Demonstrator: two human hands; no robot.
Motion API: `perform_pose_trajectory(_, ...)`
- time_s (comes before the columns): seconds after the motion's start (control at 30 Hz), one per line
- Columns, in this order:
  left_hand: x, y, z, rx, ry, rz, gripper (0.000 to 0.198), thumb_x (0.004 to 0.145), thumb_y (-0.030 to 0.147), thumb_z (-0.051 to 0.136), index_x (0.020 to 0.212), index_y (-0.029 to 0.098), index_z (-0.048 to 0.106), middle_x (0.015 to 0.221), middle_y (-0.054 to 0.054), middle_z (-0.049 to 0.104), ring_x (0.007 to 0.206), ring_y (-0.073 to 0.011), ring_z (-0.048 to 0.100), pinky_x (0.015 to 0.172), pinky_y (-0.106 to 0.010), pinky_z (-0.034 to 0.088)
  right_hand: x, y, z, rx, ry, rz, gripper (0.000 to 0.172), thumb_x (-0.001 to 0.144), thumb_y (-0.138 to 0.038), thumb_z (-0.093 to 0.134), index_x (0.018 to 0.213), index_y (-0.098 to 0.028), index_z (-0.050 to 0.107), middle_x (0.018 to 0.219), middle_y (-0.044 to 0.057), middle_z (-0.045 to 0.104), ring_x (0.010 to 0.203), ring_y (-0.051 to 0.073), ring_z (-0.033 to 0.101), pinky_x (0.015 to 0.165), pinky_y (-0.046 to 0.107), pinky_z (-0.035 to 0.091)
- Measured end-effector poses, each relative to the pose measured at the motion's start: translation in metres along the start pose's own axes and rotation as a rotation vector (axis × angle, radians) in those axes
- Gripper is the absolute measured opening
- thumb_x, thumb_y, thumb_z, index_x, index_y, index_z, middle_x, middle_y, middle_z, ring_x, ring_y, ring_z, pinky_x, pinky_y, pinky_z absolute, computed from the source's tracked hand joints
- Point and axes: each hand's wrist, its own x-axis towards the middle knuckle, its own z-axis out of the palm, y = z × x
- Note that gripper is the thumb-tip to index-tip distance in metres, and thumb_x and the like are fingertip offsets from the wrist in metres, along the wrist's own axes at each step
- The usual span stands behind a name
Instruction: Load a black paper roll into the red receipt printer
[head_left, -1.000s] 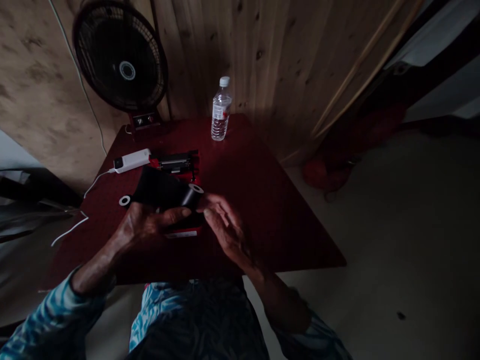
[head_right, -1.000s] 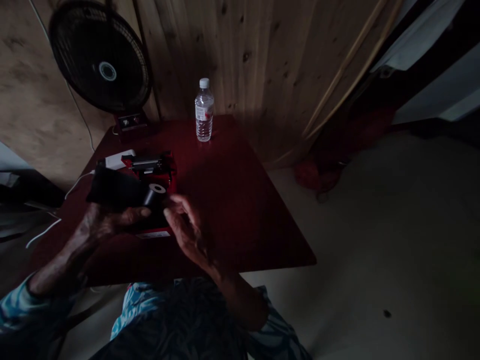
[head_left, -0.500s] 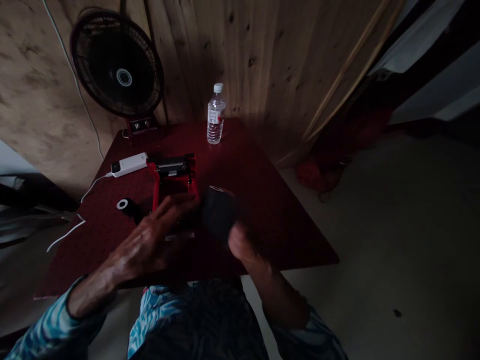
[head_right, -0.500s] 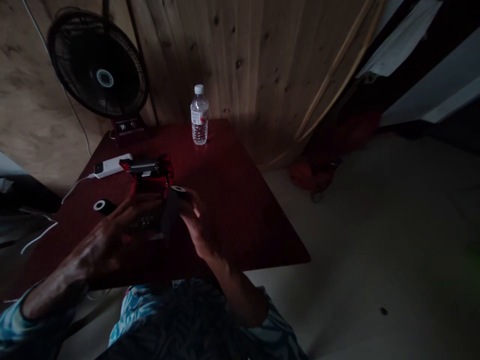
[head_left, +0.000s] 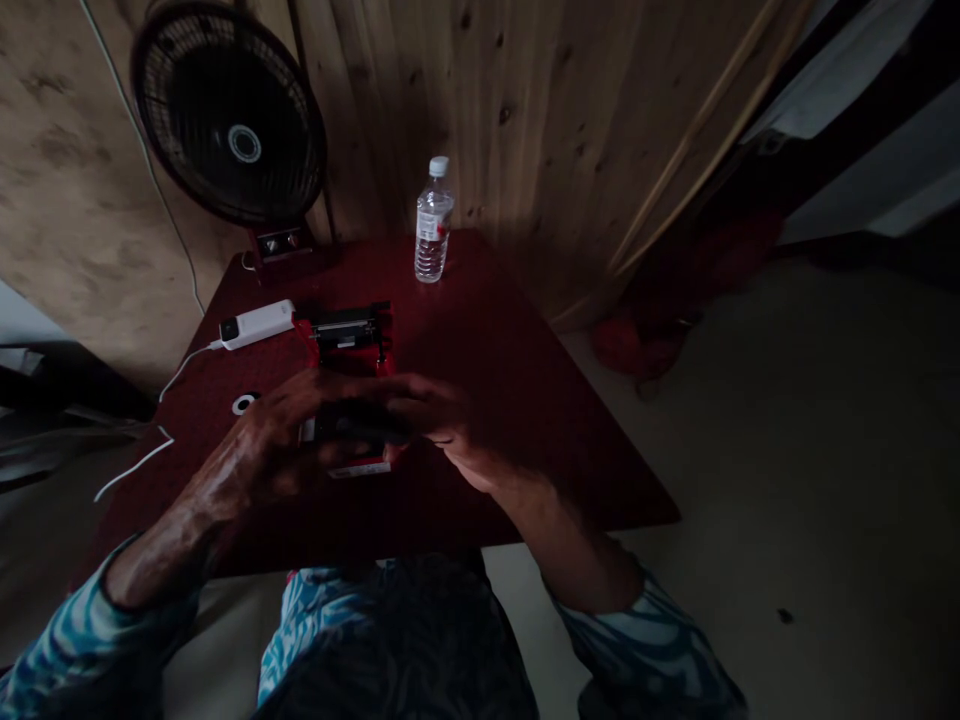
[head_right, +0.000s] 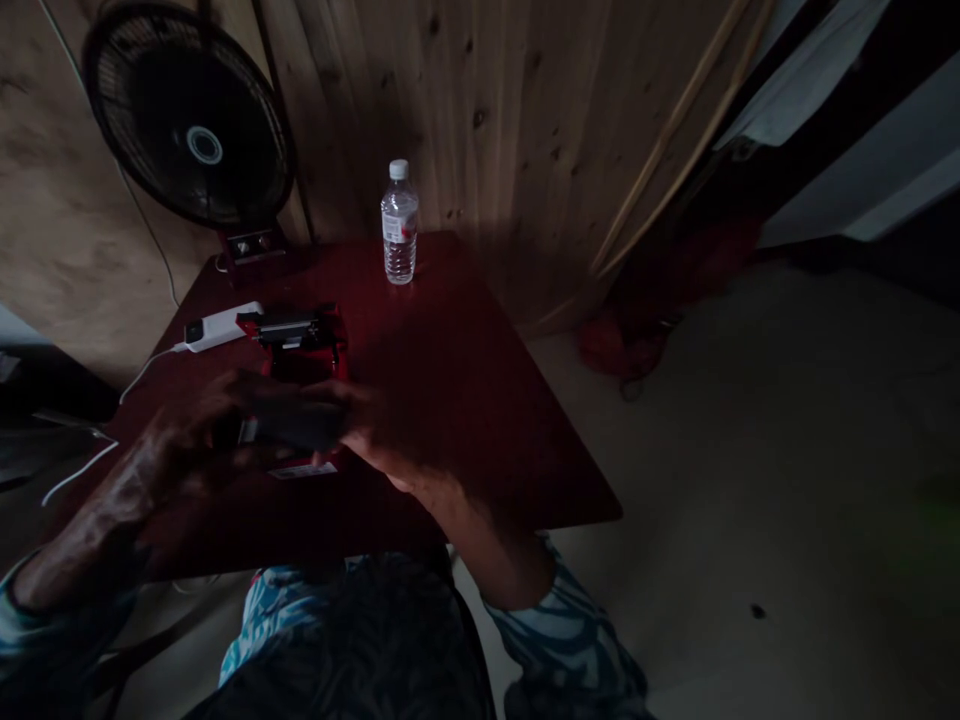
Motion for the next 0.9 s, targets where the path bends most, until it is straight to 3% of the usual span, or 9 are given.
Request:
perform_pose_trajectory(0.1,0.001,-0.012,-0.005,0.036,0.162,-0.030,0.033,0.090,0.032,0.067,0.122,0.027,0.067,0.117,-0.007,0.073,0.104,-0.0247,0.069,0.089,-0.035,0.057,0.014,-0.004,0.000,0.151,-0.080,0.023,0.037,0.087,-0.049,0.065,0.112,-0.023,0.070,0.088,0.002,0.074,0.069,0.014,0.070,0.066,0.029,0.057)
perform_pose_trajectory(0.2,0.008,-0.026,-0.007,0.023,0.207,-0.128,0.027,0.084,0.029,0.066,0.110,0.023,0.069,0.103,-0.006,0.075,0.091,-0.0234,0.072,0.080,-0.035,0.059,0.013,0.004,-0.015,0.204,0.023,0.018,0.035,0.085,-0.049,0.067,0.109,-0.023,0.069,0.092,0.002,0.075,0.073,0.012,0.069,0.069,0.027,0.054)
perform_pose_trajectory(0.33,0.019,-0.048,0.004,0.156,0.110,-0.326,0.026,0.079,0.031,0.067,0.101,0.018,0.071,0.099,-0.009,0.076,0.091,-0.0285,0.072,0.080,-0.041,0.057,0.009,0.032,-0.037,0.237,0.153,0.090,0.035,0.080,-0.047,0.071,0.105,-0.023,0.070,0.089,0.001,0.074,0.073,0.012,0.067,0.069,0.027,0.052)
perform_pose_trajectory(0.5,0.030,-0.062,0.018,0.362,-0.036,-0.229,0.025,0.075,0.014,0.065,0.097,0.020,0.074,0.103,-0.010,0.077,0.102,-0.0312,0.070,0.090,-0.042,0.052,0.011,0.066,-0.055,0.329,0.302,0.175,0.038,0.070,-0.044,0.078,0.100,-0.022,0.071,0.084,0.000,0.073,0.070,0.012,0.066,0.066,0.026,0.049)
perform_pose_trajectory(0.7,0.043,-0.059,0.014,0.473,-0.240,-0.301,0.028,0.082,0.014,0.060,0.106,0.021,0.074,0.095,-0.008,0.077,0.090,-0.0265,0.072,0.078,-0.033,0.052,0.013,0.082,-0.058,0.367,0.342,0.212,0.036,0.066,-0.042,0.081,0.096,-0.024,0.071,0.080,-0.001,0.072,0.069,0.013,0.065,0.068,0.028,0.049)
perform_pose_trajectory(0.9,0.029,-0.068,0.018,0.391,-0.159,-0.341,0.024,0.085,0.026,0.062,0.104,0.019,0.074,0.090,-0.007,0.077,0.082,-0.0255,0.072,0.070,-0.031,0.050,0.010,0.085,-0.059,0.369,0.320,0.221,0.033,0.069,-0.042,0.080,0.096,-0.025,0.072,0.081,0.000,0.073,0.071,0.014,0.066,0.069,0.030,0.050)
